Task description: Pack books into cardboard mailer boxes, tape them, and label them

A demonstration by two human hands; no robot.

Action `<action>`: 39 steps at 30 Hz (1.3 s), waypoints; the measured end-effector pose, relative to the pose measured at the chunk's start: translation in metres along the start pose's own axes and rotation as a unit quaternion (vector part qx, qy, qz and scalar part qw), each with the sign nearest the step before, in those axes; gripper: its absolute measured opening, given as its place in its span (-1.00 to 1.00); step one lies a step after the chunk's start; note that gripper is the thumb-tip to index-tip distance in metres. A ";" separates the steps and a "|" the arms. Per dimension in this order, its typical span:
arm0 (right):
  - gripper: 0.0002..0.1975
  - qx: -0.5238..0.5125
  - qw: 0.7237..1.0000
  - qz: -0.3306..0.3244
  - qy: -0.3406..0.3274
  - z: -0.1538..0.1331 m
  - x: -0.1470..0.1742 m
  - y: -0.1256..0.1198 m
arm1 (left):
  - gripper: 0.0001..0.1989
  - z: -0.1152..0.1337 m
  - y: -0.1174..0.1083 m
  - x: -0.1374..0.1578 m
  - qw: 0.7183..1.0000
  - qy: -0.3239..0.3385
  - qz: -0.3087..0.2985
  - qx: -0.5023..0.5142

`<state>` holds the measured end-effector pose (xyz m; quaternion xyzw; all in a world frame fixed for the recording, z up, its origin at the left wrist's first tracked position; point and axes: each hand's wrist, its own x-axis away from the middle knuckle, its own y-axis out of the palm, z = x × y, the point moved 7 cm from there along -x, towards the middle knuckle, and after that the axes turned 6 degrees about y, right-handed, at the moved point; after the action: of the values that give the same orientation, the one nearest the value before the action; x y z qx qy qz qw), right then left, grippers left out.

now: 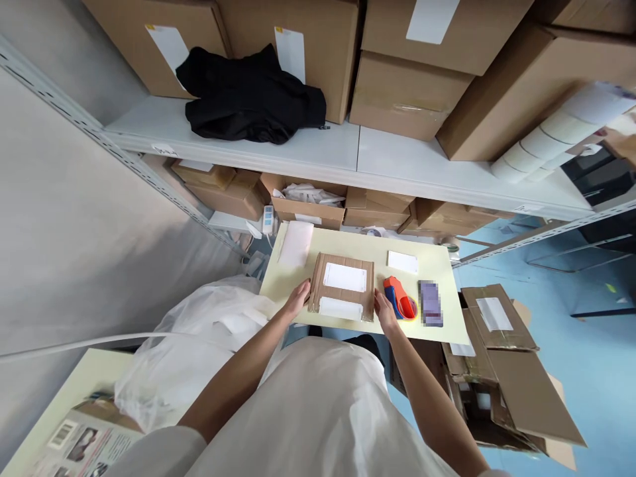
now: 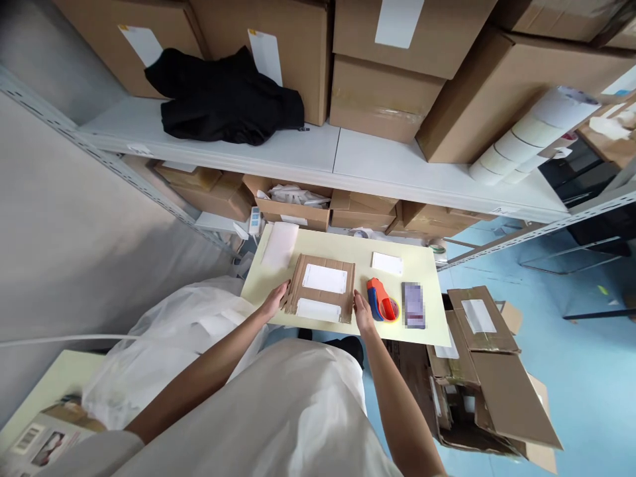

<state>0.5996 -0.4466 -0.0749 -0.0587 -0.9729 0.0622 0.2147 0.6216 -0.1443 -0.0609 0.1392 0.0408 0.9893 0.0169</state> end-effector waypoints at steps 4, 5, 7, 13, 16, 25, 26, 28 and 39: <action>-0.33 -0.034 0.999 -0.007 0.020 0.025 0.020 0.006 | -0.19 -0.024 -0.003 0.012 0.999 -0.004 -0.016 0.045; -0.28 -0.034 0.999 -0.020 0.009 0.026 0.024 0.010 | -0.18 -0.028 -0.001 0.012 0.998 -0.007 -0.023 0.058; -0.18 -0.019 0.999 -0.046 -0.018 0.021 0.028 0.019 | -0.14 -0.033 0.004 0.011 0.996 -0.009 -0.033 0.082; -0.22 0.136 0.988 0.033 -0.065 -0.026 0.032 0.016 | -0.21 0.020 0.001 0.006 0.998 0.053 -0.033 -0.002; -0.16 0.226 0.970 0.082 -0.043 -0.053 0.032 0.009 | -0.31 0.061 0.005 0.004 0.989 0.070 -0.069 -0.113; -0.48 0.428 0.901 0.063 0.024 -0.092 0.023 0.011 | -0.72 0.066 0.002 -0.019 0.948 0.016 -0.007 -0.317; -0.51 0.418 0.906 0.059 0.021 -0.091 0.022 0.008 | -0.70 0.062 -0.003 -0.019 0.948 0.016 0.001 -0.319; -0.54 0.393 0.918 0.055 0.017 -0.087 0.021 0.000 | -0.63 0.062 -0.011 -0.017 0.944 0.031 0.023 -0.328; -0.59 0.555 0.788 -0.081 -0.254 -0.159 0.034 0.047 | -0.76 0.136 0.058 -0.019 0.877 0.270 -0.133 -0.375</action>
<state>0.6405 -0.3804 0.0759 0.1673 -0.7911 0.5870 -0.0402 0.6759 -0.1924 0.0688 -0.1568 -0.3123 0.9179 0.1879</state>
